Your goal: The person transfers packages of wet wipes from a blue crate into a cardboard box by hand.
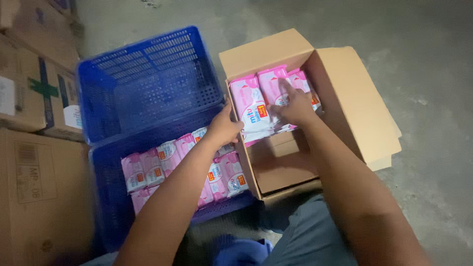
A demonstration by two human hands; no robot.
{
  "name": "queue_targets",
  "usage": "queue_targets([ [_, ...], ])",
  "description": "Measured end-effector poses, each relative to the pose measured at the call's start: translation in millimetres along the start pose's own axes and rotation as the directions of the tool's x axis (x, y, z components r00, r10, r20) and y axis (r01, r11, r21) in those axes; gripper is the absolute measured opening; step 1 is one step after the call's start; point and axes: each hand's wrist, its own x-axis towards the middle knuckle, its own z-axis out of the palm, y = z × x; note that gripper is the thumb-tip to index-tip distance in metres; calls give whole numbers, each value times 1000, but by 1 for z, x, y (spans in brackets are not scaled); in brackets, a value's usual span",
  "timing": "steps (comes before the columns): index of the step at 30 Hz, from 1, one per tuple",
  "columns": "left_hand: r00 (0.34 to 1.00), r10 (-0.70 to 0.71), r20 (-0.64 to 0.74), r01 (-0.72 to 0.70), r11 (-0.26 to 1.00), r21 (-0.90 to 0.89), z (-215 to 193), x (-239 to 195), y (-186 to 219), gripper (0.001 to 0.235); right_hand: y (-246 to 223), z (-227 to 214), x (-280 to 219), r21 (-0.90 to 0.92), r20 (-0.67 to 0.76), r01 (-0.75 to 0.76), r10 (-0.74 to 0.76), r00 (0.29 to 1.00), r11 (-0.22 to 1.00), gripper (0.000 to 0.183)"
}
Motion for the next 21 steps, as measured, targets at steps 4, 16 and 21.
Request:
queue_targets([
  [4,1000,-16,-9,16,1000,-20,-2,-10,15,104,2,10,3,-171,-5,42,-44,999,984,99],
  [16,1000,3,4,-3,992,-129,-7,-9,-2,94,3,10,24,-370,81,109,-84,993,923,101],
  [21,995,94,-35,-95,996,-5,-37,43,-135,76,-82,-25,-48,-411,102,202,-175,979,889,87],
])
